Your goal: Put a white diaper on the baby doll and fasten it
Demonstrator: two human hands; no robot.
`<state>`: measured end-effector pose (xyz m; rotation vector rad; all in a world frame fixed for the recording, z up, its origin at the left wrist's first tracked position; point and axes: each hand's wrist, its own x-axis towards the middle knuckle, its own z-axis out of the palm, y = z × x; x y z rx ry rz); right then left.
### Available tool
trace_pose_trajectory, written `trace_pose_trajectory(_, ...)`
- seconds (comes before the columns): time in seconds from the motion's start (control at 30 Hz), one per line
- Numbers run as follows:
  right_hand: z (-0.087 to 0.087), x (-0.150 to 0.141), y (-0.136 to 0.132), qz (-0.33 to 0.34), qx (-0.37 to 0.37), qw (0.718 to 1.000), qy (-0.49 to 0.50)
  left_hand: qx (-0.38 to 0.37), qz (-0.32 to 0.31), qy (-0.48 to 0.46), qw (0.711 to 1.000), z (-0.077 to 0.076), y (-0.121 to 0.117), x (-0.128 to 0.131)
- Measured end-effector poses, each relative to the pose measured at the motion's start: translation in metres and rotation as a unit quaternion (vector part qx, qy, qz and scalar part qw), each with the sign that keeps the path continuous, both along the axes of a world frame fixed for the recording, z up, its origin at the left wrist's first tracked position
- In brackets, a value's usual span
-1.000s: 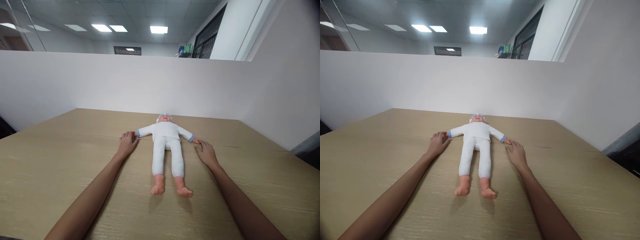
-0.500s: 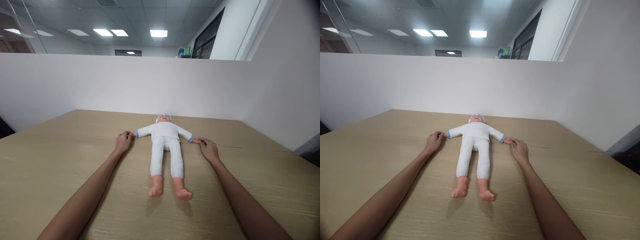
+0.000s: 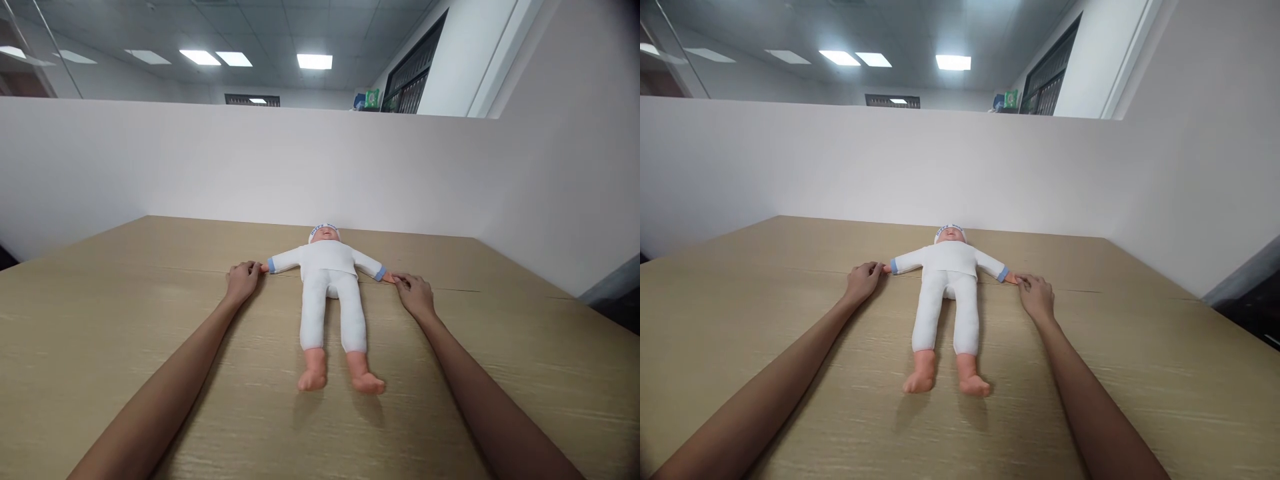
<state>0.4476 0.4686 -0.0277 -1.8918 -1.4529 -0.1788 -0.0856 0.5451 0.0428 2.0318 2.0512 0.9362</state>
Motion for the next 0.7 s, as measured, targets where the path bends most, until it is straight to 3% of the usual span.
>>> trace_pose_trajectory(0.7, -0.0007, 0.0014, -0.0014, 0.017, 0.019, 1.000, -0.009, -0.036, 0.040, -0.014, 0.998, -0.0006, 0.0070, -0.0002)
